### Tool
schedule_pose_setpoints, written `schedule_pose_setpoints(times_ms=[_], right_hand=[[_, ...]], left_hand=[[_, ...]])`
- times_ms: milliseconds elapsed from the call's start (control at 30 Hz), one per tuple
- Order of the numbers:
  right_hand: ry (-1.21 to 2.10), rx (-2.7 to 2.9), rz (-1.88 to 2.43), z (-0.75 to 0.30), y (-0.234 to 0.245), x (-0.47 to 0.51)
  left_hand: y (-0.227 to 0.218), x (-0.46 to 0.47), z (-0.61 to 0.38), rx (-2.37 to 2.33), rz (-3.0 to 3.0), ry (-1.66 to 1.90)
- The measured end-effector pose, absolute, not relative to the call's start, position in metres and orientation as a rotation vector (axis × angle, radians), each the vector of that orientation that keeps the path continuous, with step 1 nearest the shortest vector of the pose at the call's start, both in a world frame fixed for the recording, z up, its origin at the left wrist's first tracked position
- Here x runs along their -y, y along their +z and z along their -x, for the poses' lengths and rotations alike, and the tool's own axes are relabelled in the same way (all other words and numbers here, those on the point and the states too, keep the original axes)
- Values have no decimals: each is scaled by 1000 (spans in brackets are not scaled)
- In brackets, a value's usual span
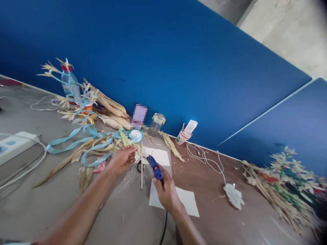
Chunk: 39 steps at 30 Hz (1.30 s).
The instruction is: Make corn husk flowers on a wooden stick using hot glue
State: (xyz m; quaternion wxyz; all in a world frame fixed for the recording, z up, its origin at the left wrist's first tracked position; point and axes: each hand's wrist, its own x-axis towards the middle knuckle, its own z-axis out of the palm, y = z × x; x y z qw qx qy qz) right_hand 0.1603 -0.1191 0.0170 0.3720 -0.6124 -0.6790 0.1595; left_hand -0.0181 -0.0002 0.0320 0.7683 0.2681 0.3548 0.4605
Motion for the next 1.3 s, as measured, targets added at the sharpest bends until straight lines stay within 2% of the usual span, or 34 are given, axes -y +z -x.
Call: schedule_pose_setpoints(times_ms=[100, 267, 433, 600, 867, 1100, 1300], right_hand=[[184, 1914, 1819, -168, 19, 128], [139, 2060, 2139, -177, 7, 145], [84, 2109, 2009, -183, 26, 126], [-112, 2046, 1635, -156, 57, 39], [-245, 2238, 1682, -102, 43, -97], [-208, 2215, 1775, -98, 30, -127], [-189, 2025, 1745, -102, 45, -111]], left_hand=[[35, 1, 19, -747, -587, 1029], [36, 3, 18, -748, -583, 1050], [33, 4, 18, -731, -607, 1031], [31, 4, 15, -789, -679, 1106], [27, 3, 12, -837, -686, 1179], [25, 2, 11, -869, -697, 1145], [25, 1, 13, -866, -696, 1153]])
